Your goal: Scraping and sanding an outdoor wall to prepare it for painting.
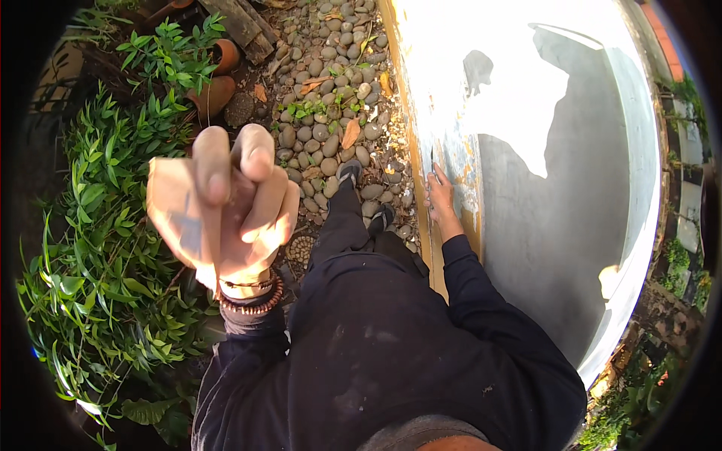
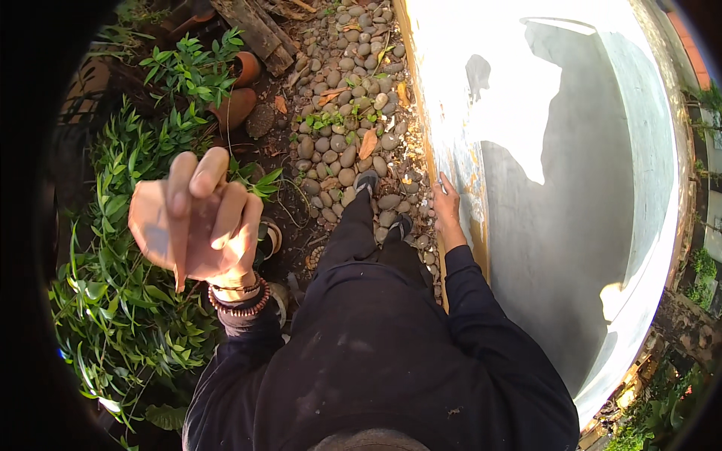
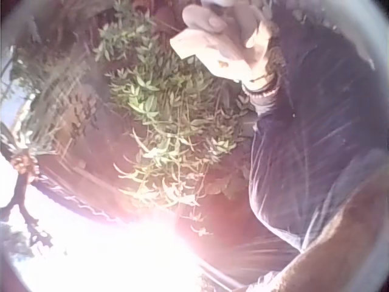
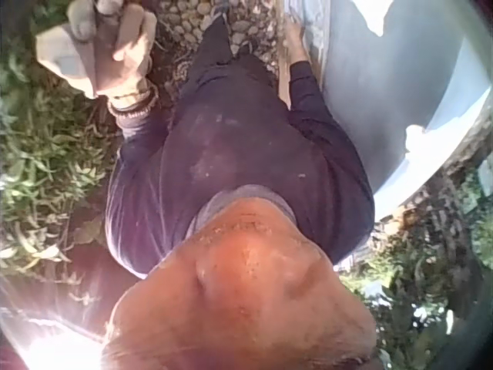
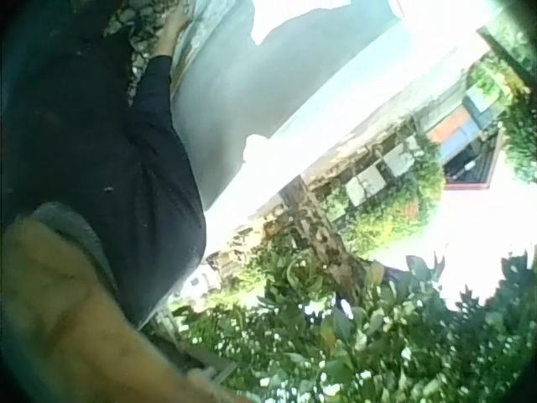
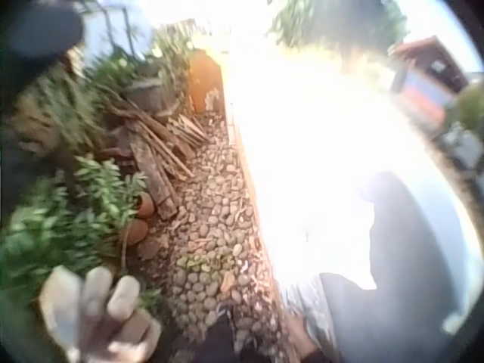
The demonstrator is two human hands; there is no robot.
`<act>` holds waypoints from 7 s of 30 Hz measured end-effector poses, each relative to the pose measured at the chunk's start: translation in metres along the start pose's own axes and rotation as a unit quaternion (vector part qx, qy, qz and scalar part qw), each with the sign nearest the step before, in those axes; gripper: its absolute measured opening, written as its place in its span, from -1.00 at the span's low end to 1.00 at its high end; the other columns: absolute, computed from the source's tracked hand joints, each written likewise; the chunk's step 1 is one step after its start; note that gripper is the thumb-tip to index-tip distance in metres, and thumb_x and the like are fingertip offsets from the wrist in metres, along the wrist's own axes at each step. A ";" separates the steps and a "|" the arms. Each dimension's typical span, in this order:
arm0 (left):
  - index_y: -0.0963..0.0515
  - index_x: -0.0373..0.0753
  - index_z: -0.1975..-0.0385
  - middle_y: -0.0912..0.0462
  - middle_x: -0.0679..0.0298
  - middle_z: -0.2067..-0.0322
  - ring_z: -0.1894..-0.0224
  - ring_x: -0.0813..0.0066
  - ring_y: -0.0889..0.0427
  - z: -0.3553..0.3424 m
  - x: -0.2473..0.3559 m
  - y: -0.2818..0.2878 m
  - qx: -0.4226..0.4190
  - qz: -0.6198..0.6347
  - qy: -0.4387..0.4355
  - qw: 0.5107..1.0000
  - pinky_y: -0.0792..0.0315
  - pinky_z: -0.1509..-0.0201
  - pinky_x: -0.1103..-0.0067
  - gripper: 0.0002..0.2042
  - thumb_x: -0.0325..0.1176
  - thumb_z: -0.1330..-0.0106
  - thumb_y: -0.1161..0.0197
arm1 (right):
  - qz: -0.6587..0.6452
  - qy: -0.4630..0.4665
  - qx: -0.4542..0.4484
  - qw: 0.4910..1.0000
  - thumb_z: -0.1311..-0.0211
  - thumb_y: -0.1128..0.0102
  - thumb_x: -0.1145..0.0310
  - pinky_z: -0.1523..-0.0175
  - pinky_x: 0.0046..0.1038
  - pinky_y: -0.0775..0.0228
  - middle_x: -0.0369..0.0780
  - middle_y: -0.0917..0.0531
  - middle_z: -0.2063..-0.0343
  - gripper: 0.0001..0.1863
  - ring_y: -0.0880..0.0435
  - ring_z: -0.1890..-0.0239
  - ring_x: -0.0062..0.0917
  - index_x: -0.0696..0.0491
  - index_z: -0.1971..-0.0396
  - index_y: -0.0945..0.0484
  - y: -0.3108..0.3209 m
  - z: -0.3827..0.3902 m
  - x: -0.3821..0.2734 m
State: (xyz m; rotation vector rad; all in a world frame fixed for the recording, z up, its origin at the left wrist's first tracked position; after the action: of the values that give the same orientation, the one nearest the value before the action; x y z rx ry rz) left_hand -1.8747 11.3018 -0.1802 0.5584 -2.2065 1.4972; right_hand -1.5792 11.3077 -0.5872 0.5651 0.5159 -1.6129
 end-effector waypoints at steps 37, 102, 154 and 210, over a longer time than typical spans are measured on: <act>-0.48 -0.39 -0.09 -0.64 0.20 0.00 0.01 0.30 -0.66 -0.077 0.092 0.564 0.647 -0.156 0.095 0.741 -0.58 -0.08 0.37 -0.65 -0.41 -0.37 -0.30 | -0.129 -0.046 0.175 0.975 -0.40 -0.04 0.37 0.66 -0.59 -0.10 -0.40 -0.38 0.56 -0.41 -0.30 0.66 -0.69 -0.23 -0.41 -0.26 -0.159 -0.202 -0.174; -0.38 -0.40 -0.23 -0.64 0.05 0.00 0.08 0.25 -0.62 -0.705 -0.265 1.064 0.324 -0.372 0.145 0.857 -0.43 -0.01 0.42 -0.56 -0.18 -0.56 0.08 | -0.226 0.168 -0.040 0.959 -0.48 0.02 0.34 0.72 -0.71 -0.13 -0.36 -0.44 0.49 -0.39 -0.36 0.66 -0.75 -0.14 -0.49 -0.12 -0.558 -0.802 -0.548; -0.47 -0.39 -0.11 -0.56 0.31 0.06 0.07 0.56 -0.50 -0.739 -0.309 1.121 0.271 -0.253 0.126 0.920 -0.37 -0.05 0.53 -0.56 -0.09 -0.54 0.01 | -0.266 0.275 0.080 0.920 -0.46 -0.03 0.33 0.70 -0.64 -0.08 -0.39 -0.40 0.57 -0.47 -0.30 0.71 -0.73 -0.09 -0.41 -0.29 -0.562 -0.914 -0.477; -0.49 -0.39 0.02 -0.53 0.27 0.17 0.15 0.50 -0.46 -0.713 -0.273 1.130 0.324 -0.158 0.062 0.931 -0.37 0.05 0.52 -0.54 -0.03 -0.55 0.08 | 0.471 0.317 0.332 0.753 -0.31 0.05 0.31 0.03 -0.03 -0.53 0.05 -0.71 0.30 -0.70 -0.71 0.17 -0.02 0.13 0.32 -0.67 -0.555 -0.976 -0.460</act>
State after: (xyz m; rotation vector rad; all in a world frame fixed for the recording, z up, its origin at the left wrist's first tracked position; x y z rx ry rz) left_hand -2.1779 12.3799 -0.9584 0.9367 -1.4043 1.9932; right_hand -2.0259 12.3358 -1.0522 1.6421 0.0432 -0.5245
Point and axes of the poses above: each hand's wrist, its own z-axis away from the middle knuckle, its own y-axis out of the back of the hand, x = y × z, the point moved 4 cm from there along -z, towards the middle knuckle
